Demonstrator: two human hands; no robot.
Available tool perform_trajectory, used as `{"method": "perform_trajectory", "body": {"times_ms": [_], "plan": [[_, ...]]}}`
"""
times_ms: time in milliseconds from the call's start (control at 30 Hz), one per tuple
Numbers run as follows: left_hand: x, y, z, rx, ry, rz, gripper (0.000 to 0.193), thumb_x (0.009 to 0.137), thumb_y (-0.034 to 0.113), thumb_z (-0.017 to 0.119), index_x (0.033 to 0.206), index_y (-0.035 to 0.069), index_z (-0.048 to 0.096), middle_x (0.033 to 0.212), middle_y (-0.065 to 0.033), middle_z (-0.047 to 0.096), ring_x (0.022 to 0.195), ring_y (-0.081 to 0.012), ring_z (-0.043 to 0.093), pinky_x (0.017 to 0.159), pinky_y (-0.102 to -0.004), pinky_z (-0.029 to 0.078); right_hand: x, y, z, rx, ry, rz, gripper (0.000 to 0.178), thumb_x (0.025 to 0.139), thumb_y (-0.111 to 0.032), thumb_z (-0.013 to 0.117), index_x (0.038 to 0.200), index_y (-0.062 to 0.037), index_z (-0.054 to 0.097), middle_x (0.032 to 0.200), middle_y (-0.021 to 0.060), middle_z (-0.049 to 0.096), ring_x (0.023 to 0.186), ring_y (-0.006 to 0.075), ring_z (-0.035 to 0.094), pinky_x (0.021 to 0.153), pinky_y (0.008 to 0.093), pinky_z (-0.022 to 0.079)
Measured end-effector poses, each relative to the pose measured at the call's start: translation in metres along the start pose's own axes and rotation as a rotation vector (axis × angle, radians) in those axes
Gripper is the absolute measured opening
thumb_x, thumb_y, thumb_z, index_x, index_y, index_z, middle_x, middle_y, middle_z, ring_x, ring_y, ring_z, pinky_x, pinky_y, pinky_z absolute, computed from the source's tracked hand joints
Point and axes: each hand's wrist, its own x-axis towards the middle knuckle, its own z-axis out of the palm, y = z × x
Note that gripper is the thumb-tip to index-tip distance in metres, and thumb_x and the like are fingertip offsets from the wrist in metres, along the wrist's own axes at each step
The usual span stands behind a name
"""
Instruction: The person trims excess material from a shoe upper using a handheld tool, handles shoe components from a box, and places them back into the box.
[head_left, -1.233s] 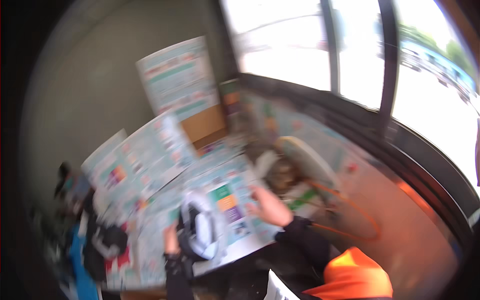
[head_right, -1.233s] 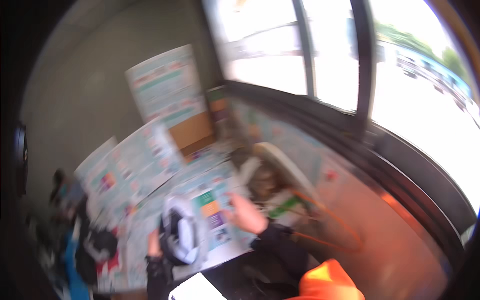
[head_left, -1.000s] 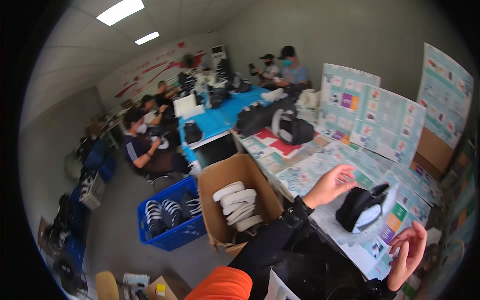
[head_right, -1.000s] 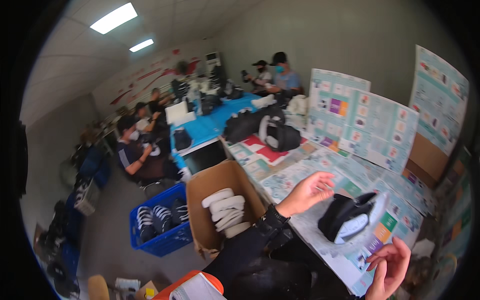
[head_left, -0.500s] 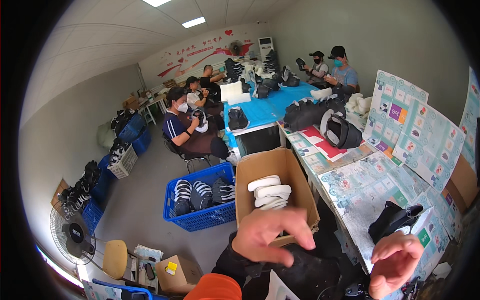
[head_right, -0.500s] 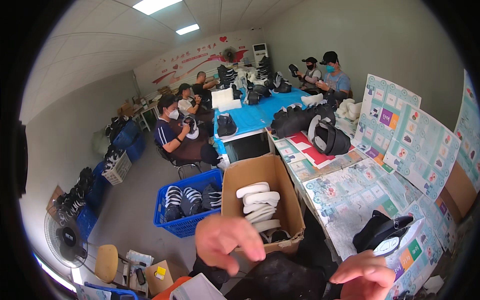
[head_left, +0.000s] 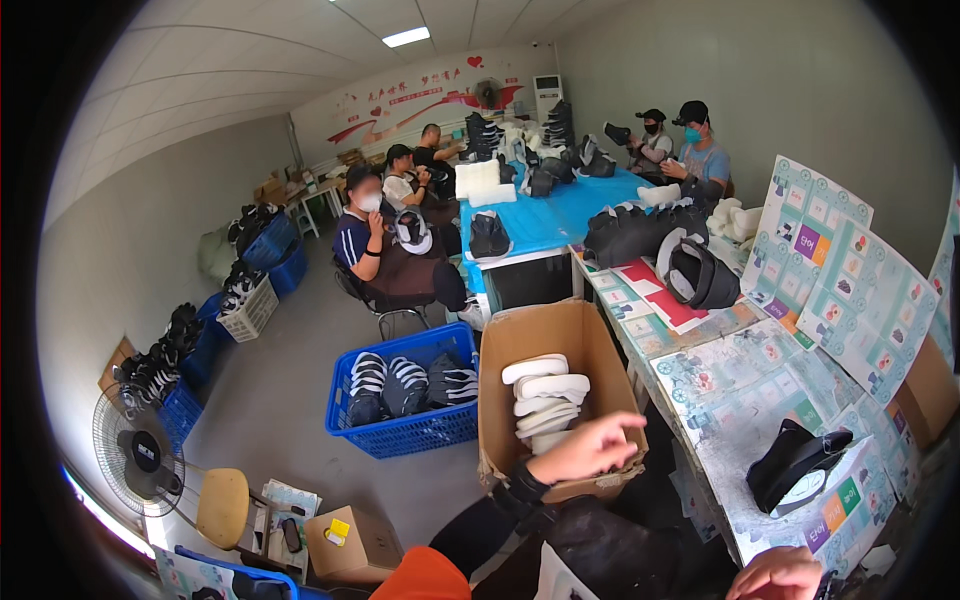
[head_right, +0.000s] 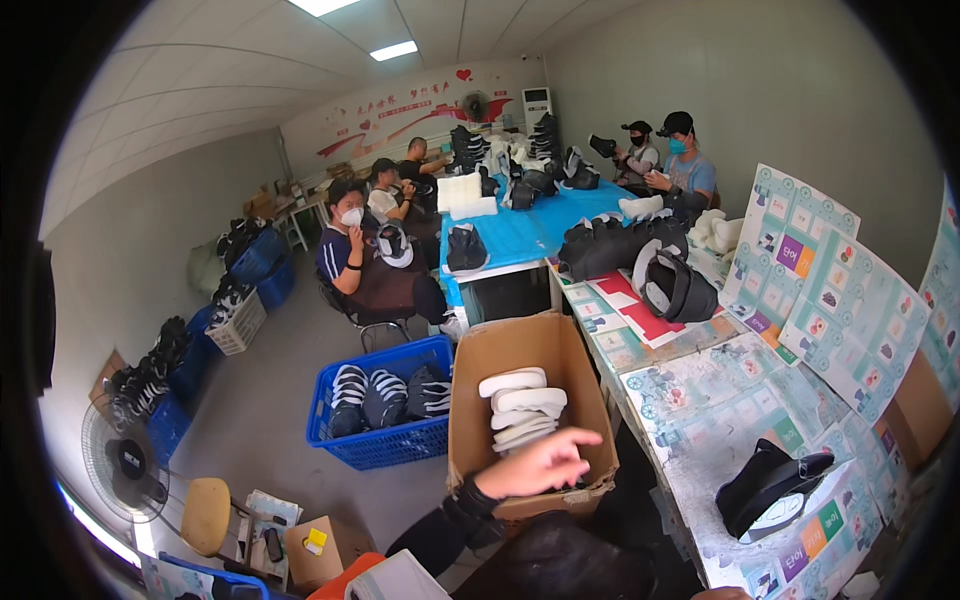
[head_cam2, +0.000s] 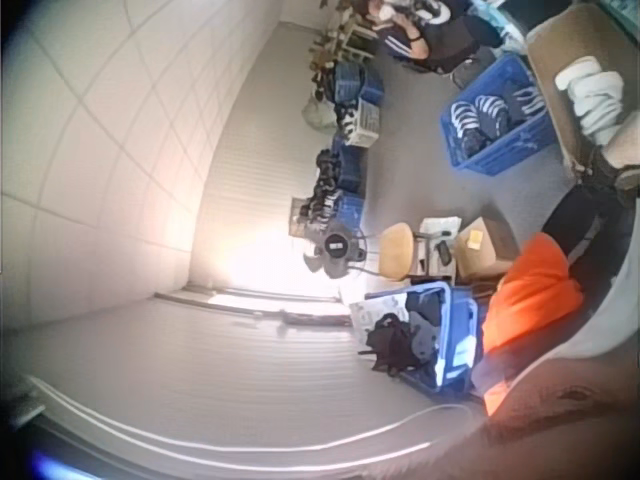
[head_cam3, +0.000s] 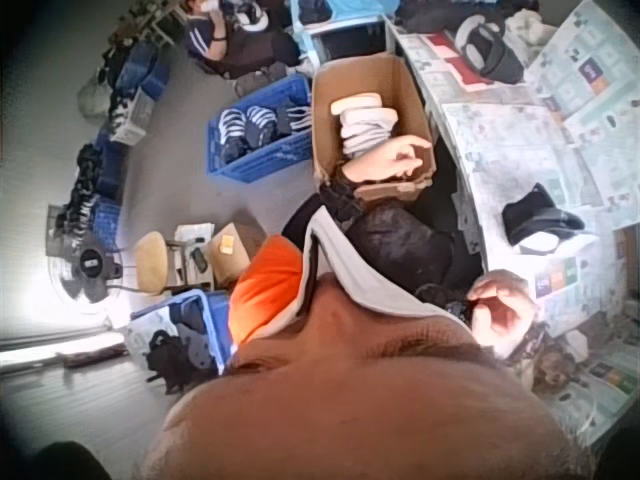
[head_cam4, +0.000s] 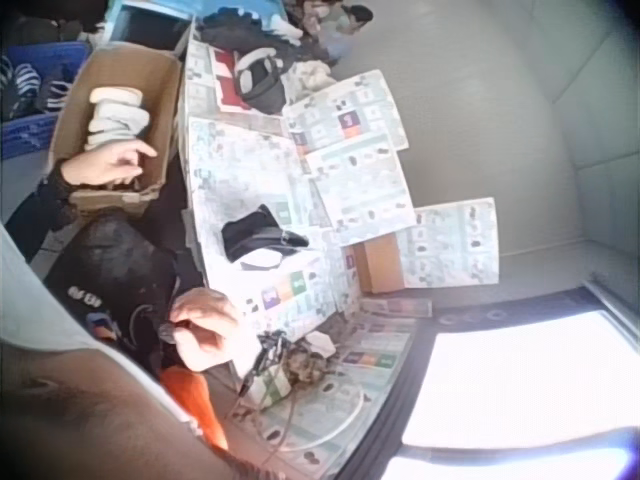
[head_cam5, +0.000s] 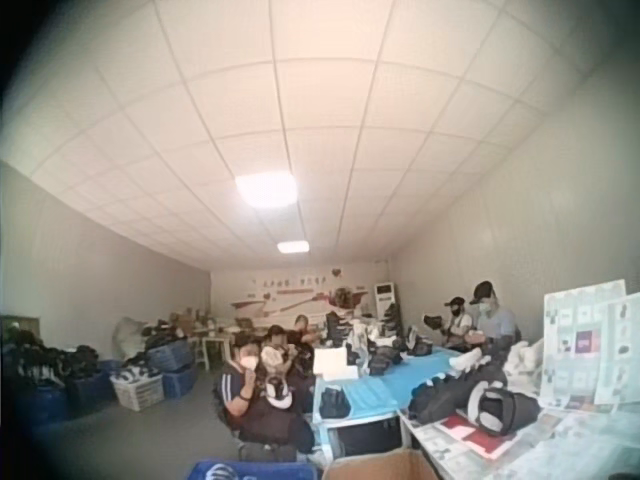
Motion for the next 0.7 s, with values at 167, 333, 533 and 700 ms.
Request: {"method": "perform_trajectory", "body": {"times_ms": [167,333,533,700], "plan": [[-0.023,-0.071,0.069,-0.029,-0.178,-0.132,0.038,0.109,0.019,0.058,0.145,0.008,0.054,0.085,0.0004,0.064,0.072,-0.0073,0.058,0.067,-0.0240,0.048,0.066,-0.008,0.032,0.453,-0.160,-0.200,0.021,0.093,-0.008,0.069,0.112,-0.0013,0.062,0.083,0.0101,0.062,0.066,0.0222,0.063,0.052,0.0218,0.044],[-0.037,-0.073,0.070,-0.038,-0.211,-0.173,0.038,0.107,0.018,0.058,0.144,0.009,0.056,0.087,-0.0001,0.066,0.072,-0.0076,0.059,0.068,-0.0256,0.049,0.044,-0.001,0.058,0.501,0.069,-0.186,0.017,0.094,-0.004,0.066,0.107,0.0014,0.057,0.076,0.0207,0.064,0.061,0.0304,0.067,0.052,0.0403,0.055],[-0.056,-0.074,0.046,-0.080,0.062,-0.056,0.053,0.102,0.009,0.067,0.151,0.009,0.046,0.104,-0.0010,0.062,0.083,-0.0071,0.060,0.073,-0.0242,0.051,0.073,0.043,0.071,0.273,0.113,0.256,0.026,0.099,-0.024,0.069,0.101,-0.0015,0.057,0.078,0.0081,0.064,0.064,0.0182,0.060,0.071,0.0304,0.055],[-0.101,0.054,-0.032,-0.146,0.402,0.645,0.083,0.073,0.005,0.093,0.143,0.003,0.049,0.130,-0.0138,0.058,0.100,-0.0224,0.065,0.082,-0.0351,0.056,0.093,0.102,0.077,-0.017,-0.269,0.184,0.063,0.072,-0.022,0.098,0.120,-0.0045,0.060,0.108,0.0125,0.062,0.081,0.0173,0.062,0.062,0.0266,0.049]]}}
